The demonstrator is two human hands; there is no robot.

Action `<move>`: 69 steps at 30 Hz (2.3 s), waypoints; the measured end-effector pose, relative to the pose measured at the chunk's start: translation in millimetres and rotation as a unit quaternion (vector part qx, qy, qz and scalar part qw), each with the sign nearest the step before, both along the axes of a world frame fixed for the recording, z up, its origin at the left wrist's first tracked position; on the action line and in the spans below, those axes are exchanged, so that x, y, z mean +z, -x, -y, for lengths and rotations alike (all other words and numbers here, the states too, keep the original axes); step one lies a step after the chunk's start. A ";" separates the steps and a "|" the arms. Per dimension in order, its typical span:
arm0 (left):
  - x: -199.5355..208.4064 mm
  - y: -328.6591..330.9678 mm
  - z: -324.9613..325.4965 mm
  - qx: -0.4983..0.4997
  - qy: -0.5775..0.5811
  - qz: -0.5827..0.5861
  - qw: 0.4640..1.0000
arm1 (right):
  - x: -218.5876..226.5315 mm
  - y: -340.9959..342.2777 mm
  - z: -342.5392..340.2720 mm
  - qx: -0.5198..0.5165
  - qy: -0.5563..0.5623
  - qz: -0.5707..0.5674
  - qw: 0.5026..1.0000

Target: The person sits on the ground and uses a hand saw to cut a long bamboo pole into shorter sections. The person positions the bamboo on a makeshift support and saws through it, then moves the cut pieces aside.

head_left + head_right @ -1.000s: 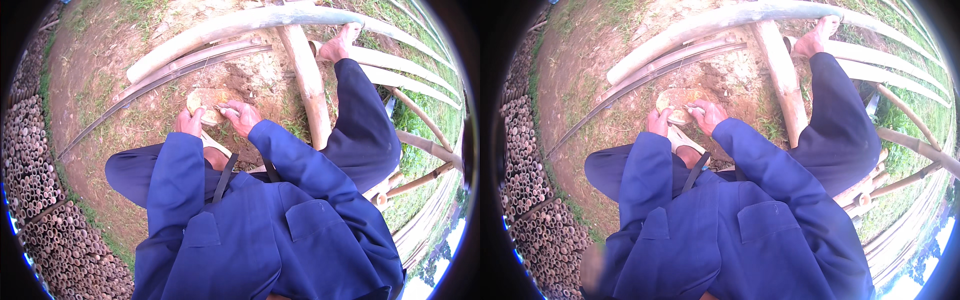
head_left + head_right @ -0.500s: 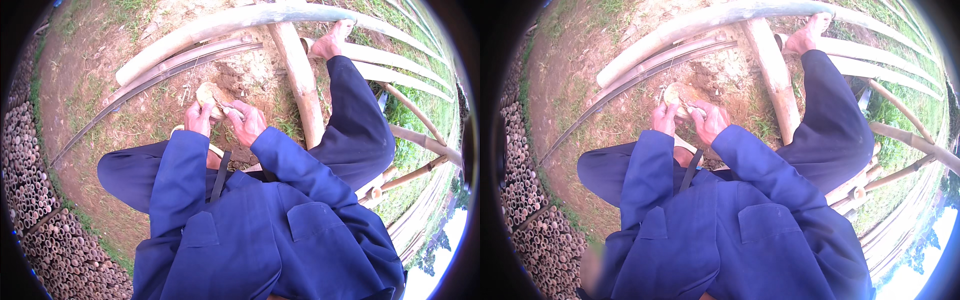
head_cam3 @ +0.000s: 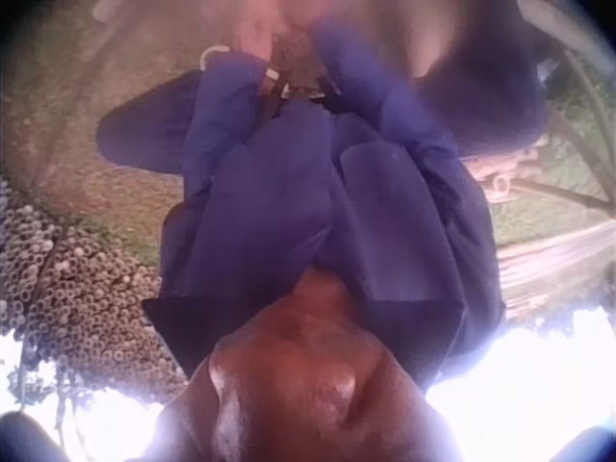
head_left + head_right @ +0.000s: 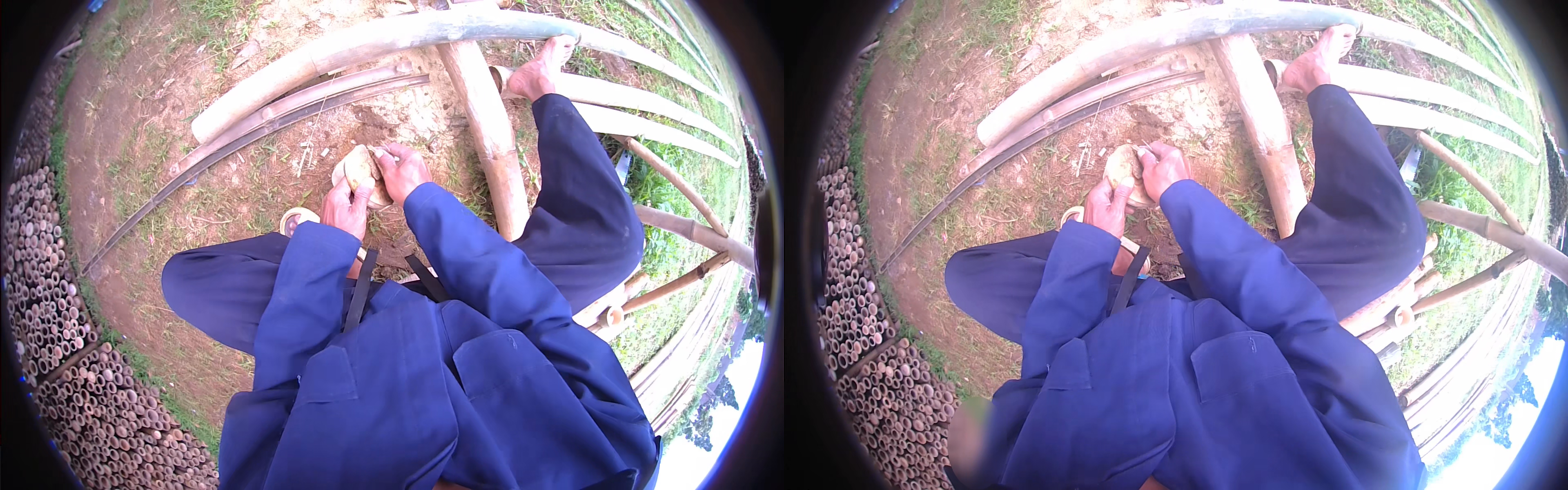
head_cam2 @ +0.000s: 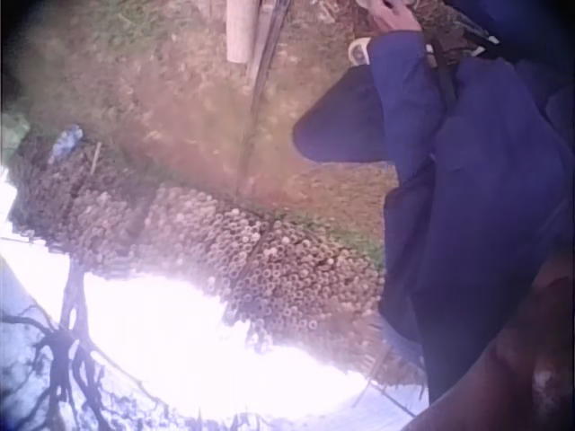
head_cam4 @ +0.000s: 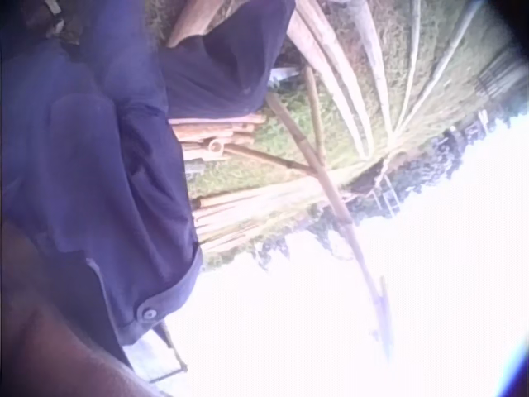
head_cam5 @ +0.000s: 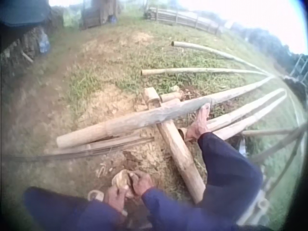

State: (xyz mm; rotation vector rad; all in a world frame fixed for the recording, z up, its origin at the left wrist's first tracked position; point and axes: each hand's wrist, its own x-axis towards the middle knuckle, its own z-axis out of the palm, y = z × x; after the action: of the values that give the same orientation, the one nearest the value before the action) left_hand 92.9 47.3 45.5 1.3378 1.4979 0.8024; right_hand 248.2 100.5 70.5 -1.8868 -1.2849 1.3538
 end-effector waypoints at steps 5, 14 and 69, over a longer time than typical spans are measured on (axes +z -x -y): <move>13.9 15.8 -9.4 0.083 0.094 0.145 0.981 | -2.2 -31.0 7.9 0.048 -0.015 -0.002 0.999; 10.7 26.0 -8.2 0.166 0.201 0.270 0.927 | 46.8 -8.6 50.0 0.187 -0.110 0.034 0.976; -12.8 10.4 11.8 0.172 0.034 -0.052 0.983 | 32.7 -10.1 36.5 0.156 -0.060 -0.002 0.986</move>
State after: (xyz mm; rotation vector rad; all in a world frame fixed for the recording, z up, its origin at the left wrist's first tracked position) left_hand 82.5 35.5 32.7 1.0991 1.8540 0.8965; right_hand 258.4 64.0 103.2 -1.6503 -1.6733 1.3921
